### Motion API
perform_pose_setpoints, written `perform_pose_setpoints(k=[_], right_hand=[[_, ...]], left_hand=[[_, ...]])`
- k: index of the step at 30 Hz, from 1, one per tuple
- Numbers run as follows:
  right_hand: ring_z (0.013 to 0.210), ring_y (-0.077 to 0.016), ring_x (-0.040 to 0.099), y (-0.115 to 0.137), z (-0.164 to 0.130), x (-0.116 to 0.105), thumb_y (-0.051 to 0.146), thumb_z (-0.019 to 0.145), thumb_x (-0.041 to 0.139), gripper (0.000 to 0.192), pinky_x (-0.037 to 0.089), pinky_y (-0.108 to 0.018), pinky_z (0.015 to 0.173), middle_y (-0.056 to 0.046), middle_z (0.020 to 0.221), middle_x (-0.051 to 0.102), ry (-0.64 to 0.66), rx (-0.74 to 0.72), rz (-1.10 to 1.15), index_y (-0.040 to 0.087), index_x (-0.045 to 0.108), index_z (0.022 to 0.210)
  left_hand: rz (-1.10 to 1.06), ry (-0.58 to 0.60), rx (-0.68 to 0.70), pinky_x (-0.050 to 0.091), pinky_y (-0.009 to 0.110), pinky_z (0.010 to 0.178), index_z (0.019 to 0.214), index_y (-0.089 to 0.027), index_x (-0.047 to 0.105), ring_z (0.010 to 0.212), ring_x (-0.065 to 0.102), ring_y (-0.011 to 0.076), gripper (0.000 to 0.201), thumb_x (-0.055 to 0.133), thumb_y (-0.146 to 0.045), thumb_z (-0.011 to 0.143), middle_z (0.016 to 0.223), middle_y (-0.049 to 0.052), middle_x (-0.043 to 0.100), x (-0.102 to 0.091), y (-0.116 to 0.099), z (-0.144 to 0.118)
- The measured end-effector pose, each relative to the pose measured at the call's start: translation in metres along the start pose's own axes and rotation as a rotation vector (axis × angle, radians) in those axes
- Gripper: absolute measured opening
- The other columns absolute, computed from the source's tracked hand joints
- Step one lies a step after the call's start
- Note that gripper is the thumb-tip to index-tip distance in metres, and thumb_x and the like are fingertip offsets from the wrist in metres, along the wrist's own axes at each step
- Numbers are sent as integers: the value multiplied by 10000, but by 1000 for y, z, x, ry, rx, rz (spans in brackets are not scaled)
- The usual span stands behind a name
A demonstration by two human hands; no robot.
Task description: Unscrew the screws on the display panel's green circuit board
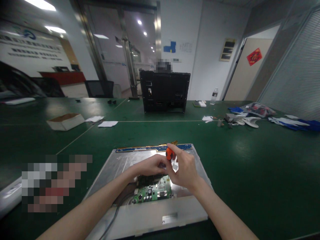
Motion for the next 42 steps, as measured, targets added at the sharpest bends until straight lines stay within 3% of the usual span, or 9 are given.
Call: perform_pose_setpoints(k=[29, 42], right_hand=[[512, -112, 557, -7, -4, 4, 250, 870, 566, 412, 450, -224, 477, 13, 718, 612, -19, 42, -28, 202, 417, 1251], [487, -111, 563, -6, -2, -7, 248, 842, 597, 451, 471, -228, 460, 16, 708, 625, -112, 19, -75, 199, 425, 1255]], left_hand=[[54, -20, -31, 405, 200, 651, 779, -131, 698, 687, 553, 128, 113, 648, -47, 723, 724, -14, 638, -1, -1, 0], [31, -32, -24, 439, 220, 706, 844, -127, 687, 760, 599, 152, 142, 625, -57, 737, 821, 16, 683, -1, 0, -1]])
Point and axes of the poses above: each hand's wrist, its own z-axis towards the middle knuckle, its own x-axis out of the palm, y = z × x, the point moved 6 cm from there along z, towards the middle knuckle
